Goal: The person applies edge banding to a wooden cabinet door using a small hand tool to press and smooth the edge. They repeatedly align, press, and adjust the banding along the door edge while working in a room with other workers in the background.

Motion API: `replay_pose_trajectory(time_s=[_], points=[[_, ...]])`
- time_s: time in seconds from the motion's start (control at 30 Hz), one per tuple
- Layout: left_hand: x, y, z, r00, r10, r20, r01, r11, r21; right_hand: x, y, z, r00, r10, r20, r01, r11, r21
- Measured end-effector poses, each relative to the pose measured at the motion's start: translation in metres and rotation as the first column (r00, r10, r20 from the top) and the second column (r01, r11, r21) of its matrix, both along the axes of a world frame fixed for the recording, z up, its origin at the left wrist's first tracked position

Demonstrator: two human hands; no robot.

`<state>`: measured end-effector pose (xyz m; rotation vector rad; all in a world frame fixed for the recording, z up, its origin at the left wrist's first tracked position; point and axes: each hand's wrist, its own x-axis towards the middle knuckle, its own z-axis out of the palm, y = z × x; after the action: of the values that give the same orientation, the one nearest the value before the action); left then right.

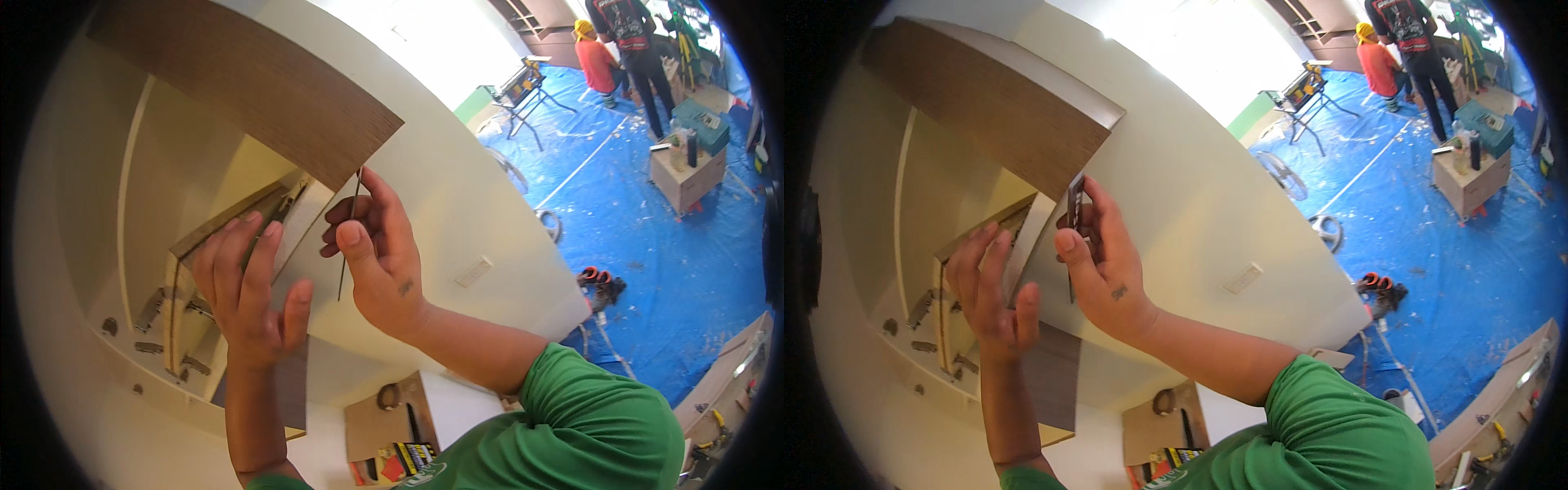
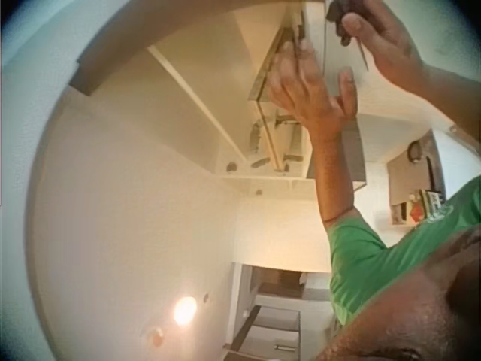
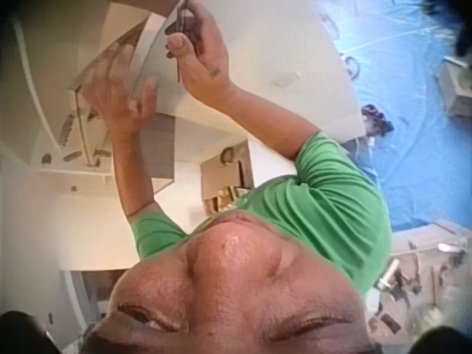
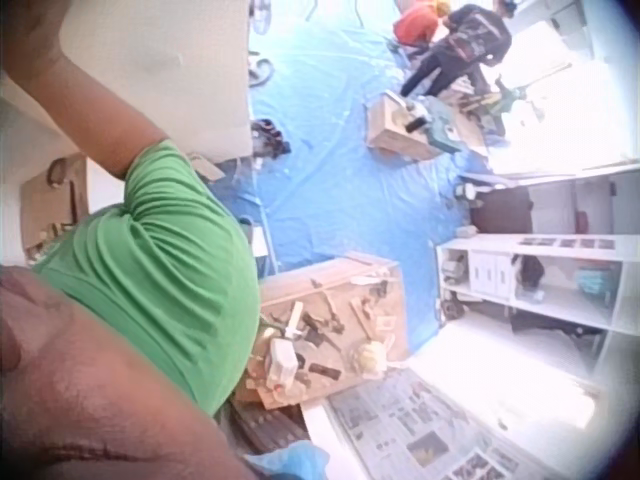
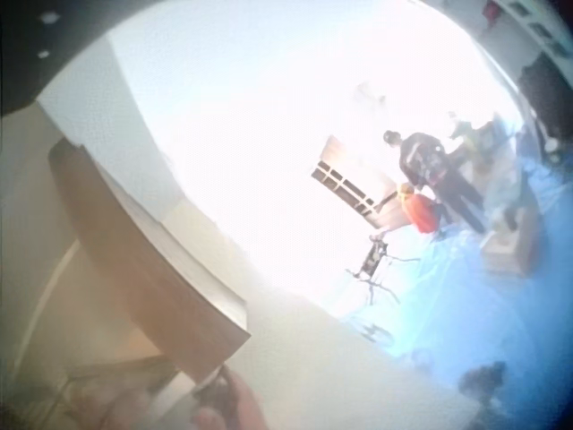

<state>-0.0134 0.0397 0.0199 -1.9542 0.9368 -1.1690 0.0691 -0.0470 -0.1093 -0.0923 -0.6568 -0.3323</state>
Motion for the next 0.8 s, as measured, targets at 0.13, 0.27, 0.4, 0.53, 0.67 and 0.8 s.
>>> replay_pose_trajectory(time_s=[0.13, 0.27, 0.4, 0.53, 0.67, 0.8], points=[[-0.013, 0.017, 0.010, 0.987, 0.159, 0.009, -0.158, 0.972, 0.174, 0.009, 0.022, 0.008, 0.970, -0.227, -0.088, 0.229, 0.973, 0.017], [-0.014, 0.038, 0.008, 0.978, 0.207, 0.005, -0.203, 0.951, 0.234, 0.011, 0.039, 0.009, 0.917, -0.371, -0.143, 0.375, 0.927, -0.004], [-0.005, 0.052, 0.006, 0.989, 0.145, -0.013, -0.141, 0.977, 0.160, 0.006, 0.050, 0.016, 0.866, -0.477, -0.151, 0.490, 0.869, 0.061], [-0.003, 0.055, 0.001, 0.987, 0.158, -0.004, -0.156, 0.979, 0.133, -0.002, 0.053, 0.020, 0.888, -0.430, -0.162, 0.449, 0.887, 0.108], [-0.001, 0.052, 0.000, 0.990, 0.139, -0.001, -0.137, 0.979, 0.150, -0.001, 0.055, 0.031, 0.888, -0.410, -0.210, 0.446, 0.878, 0.172], [-0.001, 0.050, 0.001, 0.991, 0.131, 0.008, -0.131, 0.979, 0.158, 0.000, 0.054, 0.031, 0.819, -0.523, -0.238, 0.551, 0.832, 0.068]])
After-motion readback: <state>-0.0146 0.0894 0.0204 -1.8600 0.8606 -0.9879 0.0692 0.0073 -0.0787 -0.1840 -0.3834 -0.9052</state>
